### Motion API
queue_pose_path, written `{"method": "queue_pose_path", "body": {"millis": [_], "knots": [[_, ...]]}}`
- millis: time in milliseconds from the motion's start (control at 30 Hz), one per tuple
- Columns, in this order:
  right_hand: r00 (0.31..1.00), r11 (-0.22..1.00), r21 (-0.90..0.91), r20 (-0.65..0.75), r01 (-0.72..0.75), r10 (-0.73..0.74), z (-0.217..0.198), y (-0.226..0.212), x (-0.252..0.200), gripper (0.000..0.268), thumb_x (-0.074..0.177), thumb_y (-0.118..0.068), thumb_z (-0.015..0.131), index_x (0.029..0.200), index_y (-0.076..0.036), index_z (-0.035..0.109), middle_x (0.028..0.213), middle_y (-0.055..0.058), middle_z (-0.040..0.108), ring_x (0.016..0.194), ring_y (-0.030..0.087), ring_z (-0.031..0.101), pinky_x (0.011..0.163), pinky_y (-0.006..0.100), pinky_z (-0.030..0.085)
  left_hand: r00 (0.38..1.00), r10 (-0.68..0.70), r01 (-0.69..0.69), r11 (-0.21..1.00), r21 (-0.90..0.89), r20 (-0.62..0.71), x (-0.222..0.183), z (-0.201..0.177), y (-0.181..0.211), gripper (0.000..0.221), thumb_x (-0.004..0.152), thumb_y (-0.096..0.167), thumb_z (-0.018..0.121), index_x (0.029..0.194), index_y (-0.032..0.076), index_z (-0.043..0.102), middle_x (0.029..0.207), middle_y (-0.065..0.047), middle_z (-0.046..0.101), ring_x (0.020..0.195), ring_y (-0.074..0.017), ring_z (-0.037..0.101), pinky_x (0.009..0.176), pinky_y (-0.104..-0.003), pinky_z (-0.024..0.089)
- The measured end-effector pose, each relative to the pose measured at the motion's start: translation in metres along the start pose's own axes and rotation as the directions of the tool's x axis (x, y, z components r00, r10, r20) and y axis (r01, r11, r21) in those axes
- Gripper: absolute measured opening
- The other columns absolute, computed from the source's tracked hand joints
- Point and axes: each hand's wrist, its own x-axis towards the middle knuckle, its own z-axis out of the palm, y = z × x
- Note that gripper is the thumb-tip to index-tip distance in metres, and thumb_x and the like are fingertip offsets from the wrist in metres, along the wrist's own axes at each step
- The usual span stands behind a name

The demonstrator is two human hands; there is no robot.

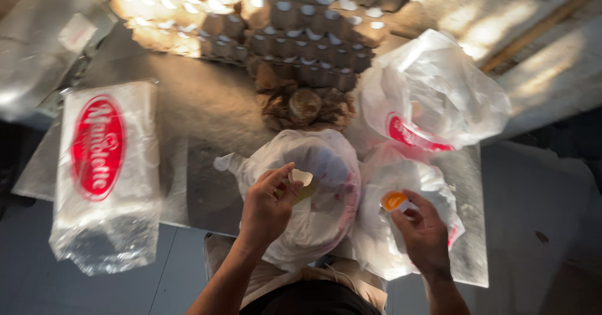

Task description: The person cracks eggs from large trays and separates the yolks from the whites by hand, placing yolks and whites into separate plastic bags.

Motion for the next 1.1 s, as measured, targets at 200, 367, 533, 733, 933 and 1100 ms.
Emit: {"method": "queue_pose_path", "body": {"millis": [200, 367, 533, 733, 933, 1100], "knots": [[0.987, 0.868, -0.476, -0.002, 0.142, -0.162, -0.013, 0.005, 0.010, 0.050, 0.089, -0.005, 0.070, 0.137, 0.000, 0.055, 0.128, 0.015, 0.058, 0.109, 0.026, 0.066, 0.087, 0.037, 0.061, 0.974, 0.177, -0.171, 0.984, -0.058, 0.144, 0.018, 0.085, 0.010, 0.039, 0.086, 0.020, 0.078, 0.122, 0.004, 0.073, 0.107, -0.015, 0.077, 0.090, -0.0222, 0.074, 0.079, -0.032, 0.058], [0.992, 0.820, 0.570, -0.060, -0.055, 0.108, 0.003, 0.053, 0.064, 0.047, 0.102, -0.002, 0.067, 0.146, 0.001, 0.052, 0.115, 0.010, 0.057, 0.105, 0.021, 0.064, 0.092, 0.034, 0.057, 0.928, 0.299, -0.316, 0.947, 0.047, 0.222, 0.039, 0.157, 0.033, 0.043, 0.091, 0.023, 0.074, 0.128, 0.004, 0.070, 0.123, -0.020, 0.071, 0.115, -0.0343, 0.064, 0.098, -0.043, 0.051], [0.983, 0.791, 0.588, -0.164, 0.168, -0.087, -0.025, 0.028, 0.145, 0.041, 0.097, -0.004, 0.066, 0.134, 0.002, 0.050, 0.118, 0.014, 0.065, 0.102, 0.025, 0.071, 0.089, 0.037, 0.062, 0.871, 0.455, -0.478, 0.872, 0.106, 0.185, 0.060, 0.154, 0.046, 0.060, 0.091, 0.025, 0.076, 0.139, -0.005, 0.056, 0.140, -0.029, 0.055, 0.133, -0.0431, 0.049, 0.109, -0.048, 0.041], [0.900, 0.771, -0.586, -0.152, 0.250, -0.408, -0.019, -0.059, 0.218, 0.054, 0.090, -0.018, 0.080, 0.134, 0.003, 0.057, 0.126, 0.016, 0.064, 0.090, 0.024, 0.073, 0.077, 0.037, 0.058, 0.795, 0.588, -0.518, 0.786, 0.337, -0.149, 0.047, 0.046, -0.003, 0.038, 0.088, 0.015, 0.075, 0.124, 0.003, 0.070, 0.130, -0.019, 0.069, 0.128, -0.0373, 0.061, 0.109, -0.046, 0.049], [0.646, 0.511, -0.438, 0.247, 0.739, -0.722, 0.092, -0.173, 0.291, 0.035, 0.099, -0.015, 0.073, 0.130, -0.003, 0.064, 0.118, 0.018, 0.066, 0.089, 0.026, 0.071, 0.076, 0.037, 0.059, 0.929, 0.221, -0.182, 0.971, 0.152, -0.297, 0.002, -0.001, -0.088, 0.041, 0.095, 0.024, 0.064, 0.128, 0.000, 0.067, 0.128, -0.022, 0.069, 0.121, -0.0360, 0.067, 0.100, -0.042, 0.053], [0.364, -0.079, -0.561, 0.631, 0.824, -0.686, 0.199, -0.212, 0.383, 0.056, 0.090, -0.029, 0.079, 0.133, -0.003, 0.054, 0.119, 0.034, 0.059, 0.100, 0.048, 0.065, 0.080, 0.056, 0.055, 0.913, 0.306, -0.282, 0.951, 0.124, -0.270, -0.022, 0.005, -0.134, 0.047, 0.101, 0.026, 0.051, 0.135, -0.005, 0.060, 0.131, -0.027, 0.066, 0.124, -0.0396, 0.065, 0.103, -0.044, 0.051]]}}
